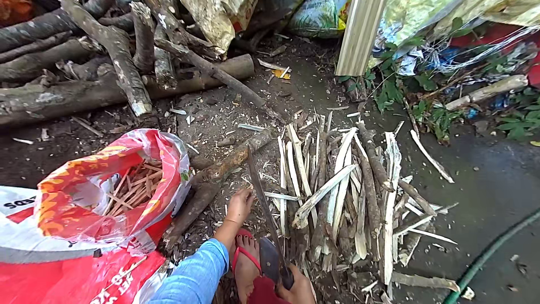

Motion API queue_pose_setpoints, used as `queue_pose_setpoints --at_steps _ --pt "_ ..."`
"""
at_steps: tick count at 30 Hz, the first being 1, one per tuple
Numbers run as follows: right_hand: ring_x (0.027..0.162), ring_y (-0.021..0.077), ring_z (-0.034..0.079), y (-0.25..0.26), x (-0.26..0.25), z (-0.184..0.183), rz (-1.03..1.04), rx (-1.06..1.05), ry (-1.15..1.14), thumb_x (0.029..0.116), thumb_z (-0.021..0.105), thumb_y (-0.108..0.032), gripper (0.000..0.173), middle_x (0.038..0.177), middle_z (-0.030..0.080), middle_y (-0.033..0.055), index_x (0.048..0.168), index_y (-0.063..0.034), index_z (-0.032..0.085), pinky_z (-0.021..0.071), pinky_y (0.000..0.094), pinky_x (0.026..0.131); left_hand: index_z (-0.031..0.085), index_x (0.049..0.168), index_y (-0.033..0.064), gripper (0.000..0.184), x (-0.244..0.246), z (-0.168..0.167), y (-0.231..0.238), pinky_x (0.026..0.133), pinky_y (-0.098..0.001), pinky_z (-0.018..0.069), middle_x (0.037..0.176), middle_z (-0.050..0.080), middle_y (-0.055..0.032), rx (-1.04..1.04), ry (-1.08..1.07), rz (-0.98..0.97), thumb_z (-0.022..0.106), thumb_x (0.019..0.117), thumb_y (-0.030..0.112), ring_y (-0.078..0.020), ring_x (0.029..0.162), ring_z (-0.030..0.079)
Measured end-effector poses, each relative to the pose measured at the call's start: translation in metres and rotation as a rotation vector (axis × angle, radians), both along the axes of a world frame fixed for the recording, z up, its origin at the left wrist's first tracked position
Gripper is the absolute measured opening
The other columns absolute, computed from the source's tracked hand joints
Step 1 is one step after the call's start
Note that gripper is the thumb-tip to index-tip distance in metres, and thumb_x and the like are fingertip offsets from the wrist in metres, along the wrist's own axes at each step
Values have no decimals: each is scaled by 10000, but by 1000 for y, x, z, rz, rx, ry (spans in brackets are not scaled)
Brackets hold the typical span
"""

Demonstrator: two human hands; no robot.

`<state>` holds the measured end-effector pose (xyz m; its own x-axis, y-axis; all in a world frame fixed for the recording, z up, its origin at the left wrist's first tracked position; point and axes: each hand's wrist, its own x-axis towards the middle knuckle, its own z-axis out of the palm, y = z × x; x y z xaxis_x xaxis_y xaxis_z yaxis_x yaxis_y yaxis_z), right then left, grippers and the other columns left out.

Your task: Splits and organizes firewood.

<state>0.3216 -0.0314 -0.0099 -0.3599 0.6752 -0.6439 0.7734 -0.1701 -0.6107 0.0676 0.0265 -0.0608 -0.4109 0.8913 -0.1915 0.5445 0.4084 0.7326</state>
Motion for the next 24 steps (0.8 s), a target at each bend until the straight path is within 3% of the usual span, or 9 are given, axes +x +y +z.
queue_pose_setpoints --at_steps 14,18,21,24 --pt "870 363 699 9 -3 1 11 -83 12 831 757 -80 438 928 704 269 1199 128 641 546 527 856 714 1088 -131 211 2 6 3 1042 -496 502 1113 723 -282 28 34 8 602 997 23 -410 1098 698" --pt "890 378 698 9 -3 8 47 -103 -2 850 746 -86 438 948 702 280 1214 130 632 541 535 867 729 1044 -128 172 3 8 0 987 -528 535 1060 736 -286 175 77 33 622 943 -37 -433 1039 719" --pt "964 400 702 11 -4 3 84 -146 -30 872 742 -99 451 1010 706 291 1250 118 625 534 548 922 715 1096 -129 201 -4 2 0 1046 -513 503 1126 720 -295 68 36 -2 600 968 -26 -430 1116 694" --pt "902 375 695 13 -3 6 72 -124 -19 858 745 -96 438 958 701 273 1225 114 630 539 535 875 716 1131 -112 222 -8 14 1 1052 -508 499 1136 722 -282 14 66 -45 589 998 14 -421 1123 693"
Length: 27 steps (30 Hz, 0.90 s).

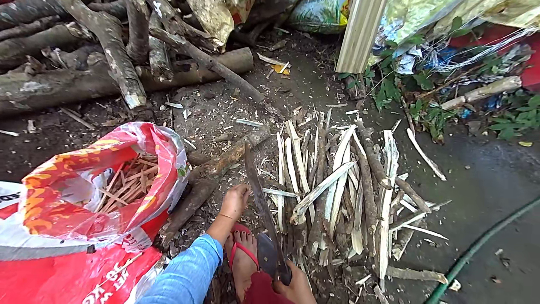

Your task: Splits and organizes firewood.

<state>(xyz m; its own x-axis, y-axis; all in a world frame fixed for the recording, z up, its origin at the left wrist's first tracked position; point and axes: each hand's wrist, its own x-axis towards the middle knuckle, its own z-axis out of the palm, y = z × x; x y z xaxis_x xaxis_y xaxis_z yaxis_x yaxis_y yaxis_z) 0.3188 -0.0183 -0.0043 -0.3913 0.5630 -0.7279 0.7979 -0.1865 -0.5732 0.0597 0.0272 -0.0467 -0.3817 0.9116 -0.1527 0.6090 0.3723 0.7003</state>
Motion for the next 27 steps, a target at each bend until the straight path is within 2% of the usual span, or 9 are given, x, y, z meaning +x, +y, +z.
queue_pose_setpoints --at_steps 2,6,10,13,17,21,23,25,27 --pt "885 373 692 1 -1 1 6 10 -7 856 743 -97 424 946 697 270 1210 110 634 539 534 855 725 1080 -120 195 2 -1 -3 1008 -526 526 1084 732 -286 72 32 18 612 972 -3 -436 1066 712" --pt "957 406 703 0 -4 -4 19 0 -23 870 740 -118 441 997 706 287 1234 108 633 536 566 910 703 1128 -138 229 1 -5 -3 1060 -515 492 1146 714 -303 -6 -2 36 588 994 8 -440 1131 686" --pt "904 393 703 -3 -4 0 -1 38 4 845 747 -102 451 957 706 280 1223 118 635 545 546 871 719 1054 -141 188 4 -3 -3 997 -524 533 1069 729 -302 120 32 51 617 960 -15 -445 1045 716" --pt "956 398 703 1 -5 -4 1 -19 -37 860 749 -99 469 1006 708 280 1262 104 621 539 553 912 696 1152 -131 248 0 -7 -1 1077 -498 484 1172 708 -294 -33 -8 2 573 1013 33 -425 1151 681" --pt "889 381 703 -4 -1 -1 -16 46 4 844 756 -102 451 950 707 275 1222 116 639 546 541 864 719 1075 -132 202 5 -4 -2 1003 -533 531 1086 730 -291 111 44 17 613 971 5 -441 1064 713" --pt "935 383 702 5 -5 -4 -20 -14 -33 856 757 -91 466 991 705 274 1257 103 620 542 546 899 686 1186 -121 272 1 -2 4 1087 -498 475 1196 701 -288 -80 -5 -14 566 1031 69 -420 1173 670" --pt "908 377 699 3 -4 3 -35 31 14 846 760 -85 461 972 703 275 1237 119 626 546 539 880 708 1120 -129 233 2 7 3 1043 -526 505 1135 719 -292 36 38 5 591 1005 36 -438 1117 693" --pt "901 377 710 -3 -4 1 -25 58 24 848 747 -98 458 964 711 274 1236 117 633 551 539 871 732 1022 -125 166 6 0 -3 961 -544 552 1042 741 -285 214 84 56 632 937 -23 -440 1017 729" --pt "944 384 709 -2 -6 -11 -7 6 -16 857 735 -98 463 1002 711 271 1265 93 625 548 550 894 717 1056 -143 198 4 -15 -5 1015 -533 522 1077 726 -301 117 35 52 606 975 0 -445 1064 709"
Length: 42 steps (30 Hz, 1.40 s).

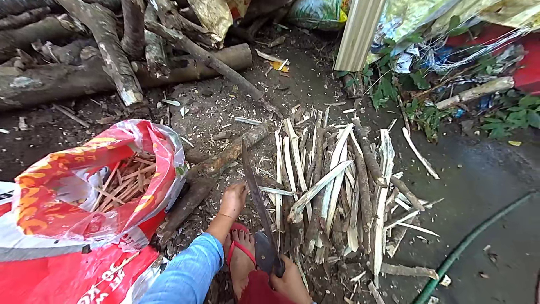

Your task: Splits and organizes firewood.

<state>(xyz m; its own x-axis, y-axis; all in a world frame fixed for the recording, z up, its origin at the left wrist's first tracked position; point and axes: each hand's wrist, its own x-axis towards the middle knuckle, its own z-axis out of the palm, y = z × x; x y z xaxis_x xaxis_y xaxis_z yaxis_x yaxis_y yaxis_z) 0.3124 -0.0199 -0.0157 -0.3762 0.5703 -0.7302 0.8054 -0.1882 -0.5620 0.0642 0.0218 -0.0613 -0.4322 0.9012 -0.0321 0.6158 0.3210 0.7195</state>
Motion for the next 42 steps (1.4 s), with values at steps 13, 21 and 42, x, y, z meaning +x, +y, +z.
queue_pose_setpoints --at_steps 13,21,42 --pt "998 389 705 2 -3 -24 19 -24 -75 876 729 -119 464 1050 711 267 1284 72 616 541 560 932 230 1587 -85 902 -42 21 -59 1167 -500 403 1575 347 -348 -98 -192 282 760 867 38 -447 1423 442" --pt "1056 413 692 -7 5 -36 63 -90 -158 881 762 -164 436 1082 711 277 1235 62 646 516 582 967 489 1457 -77 537 -39 17 -78 1164 -485 409 1491 482 -308 -293 -134 280 665 960 28 -418 1380 502" --pt "881 403 688 -18 32 -38 -284 -1 -63 814 751 -57 461 957 690 303 1207 148 623 538 579 856 534 1316 257 300 -78 144 -83 1001 -231 524 1193 668 136 817 395 200 551 1047 126 18 1141 628"
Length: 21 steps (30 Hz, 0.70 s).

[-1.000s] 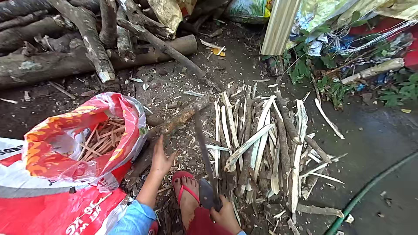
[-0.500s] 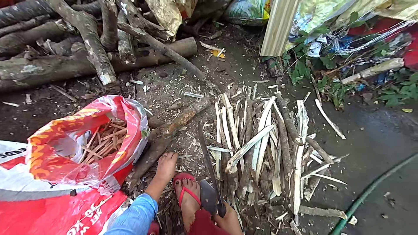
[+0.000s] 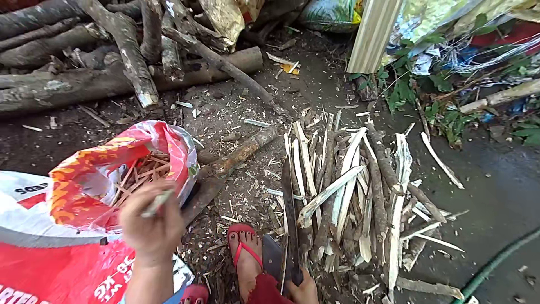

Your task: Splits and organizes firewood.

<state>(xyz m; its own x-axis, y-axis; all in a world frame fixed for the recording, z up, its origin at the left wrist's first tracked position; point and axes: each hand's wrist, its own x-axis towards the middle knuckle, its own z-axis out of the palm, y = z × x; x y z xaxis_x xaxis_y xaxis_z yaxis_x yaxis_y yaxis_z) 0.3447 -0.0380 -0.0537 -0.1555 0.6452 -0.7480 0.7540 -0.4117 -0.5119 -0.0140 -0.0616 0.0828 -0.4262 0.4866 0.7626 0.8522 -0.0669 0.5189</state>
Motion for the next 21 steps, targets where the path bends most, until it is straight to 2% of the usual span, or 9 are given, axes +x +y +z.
queue_pose_setpoints --at_steps 1,3,5,7,9,12,16,19,21 --pt "908 420 691 0 -2 1 -1 -2 -2 817 750 -60 480 982 690 317 1226 153 614 535 589 876 519 1322 196 304 -9 8 -8 1001 -250 527 1197 672 89 8 19 93 565 1032 116 -4 1138 635" --pt "926 425 689 -2 -5 2 -17 -4 11 820 749 -54 501 998 691 323 1251 156 604 531 590 890 437 1348 -112 457 -20 22 -16 997 -344 511 1257 618 -222 -49 35 276 593 971 95 -174 1152 618" --pt "874 385 694 -5 -5 1 -47 -3 45 810 746 -43 486 961 698 292 1240 143 619 545 566 861 339 1413 -184 609 -20 26 -12 1039 -352 477 1387 497 -334 -67 65 400 603 958 123 -242 1268 546" --pt "780 321 691 -7 -6 -1 -84 10 84 798 744 -38 453 892 697 248 1201 133 629 565 524 797 400 1390 -116 512 -3 14 6 1060 -358 465 1354 539 -274 -67 69 338 602 997 142 -211 1258 559" --pt "755 293 693 -7 -5 1 -125 8 109 791 744 -31 452 874 698 231 1194 135 625 579 501 780 563 1218 -127 356 29 -14 35 968 -408 534 1149 658 -263 -258 -136 129 592 969 126 -247 1080 664" --pt "683 237 667 -3 -5 8 -190 28 137 781 740 -15 392 811 677 180 1128 124 623 581 453 710 595 1283 -92 303 75 -64 91 938 -365 553 1160 684 -198 -860 -989 -259 531 1059 101 -209 1028 684" --pt "577 163 638 2 -3 16 -276 54 194 777 706 -1 383 735 657 118 1122 119 593 585 368 621 528 1306 -46 349 127 -142 136 707 -312 566 984 676 -134 -896 -1904 -86 478 1112 239 -163 766 665" --pt "536 110 631 4 -2 20 -337 106 249 736 686 -16 313 673 645 53 1024 70 597 582 307 574 596 1138 -50 364 144 -170 154 564 -272 550 775 670 -94 -850 -1916 195 583 1070 307 -127 592 638" --pt "528 99 635 8 -3 21 -359 129 268 736 681 -14 297 660 650 37 1011 60 595 583 290 562 615 1117 -34 376 145 -179 161 585 -273 552 792 685 -76 -983 -1740 244 630 1043 334 -117 606 649"
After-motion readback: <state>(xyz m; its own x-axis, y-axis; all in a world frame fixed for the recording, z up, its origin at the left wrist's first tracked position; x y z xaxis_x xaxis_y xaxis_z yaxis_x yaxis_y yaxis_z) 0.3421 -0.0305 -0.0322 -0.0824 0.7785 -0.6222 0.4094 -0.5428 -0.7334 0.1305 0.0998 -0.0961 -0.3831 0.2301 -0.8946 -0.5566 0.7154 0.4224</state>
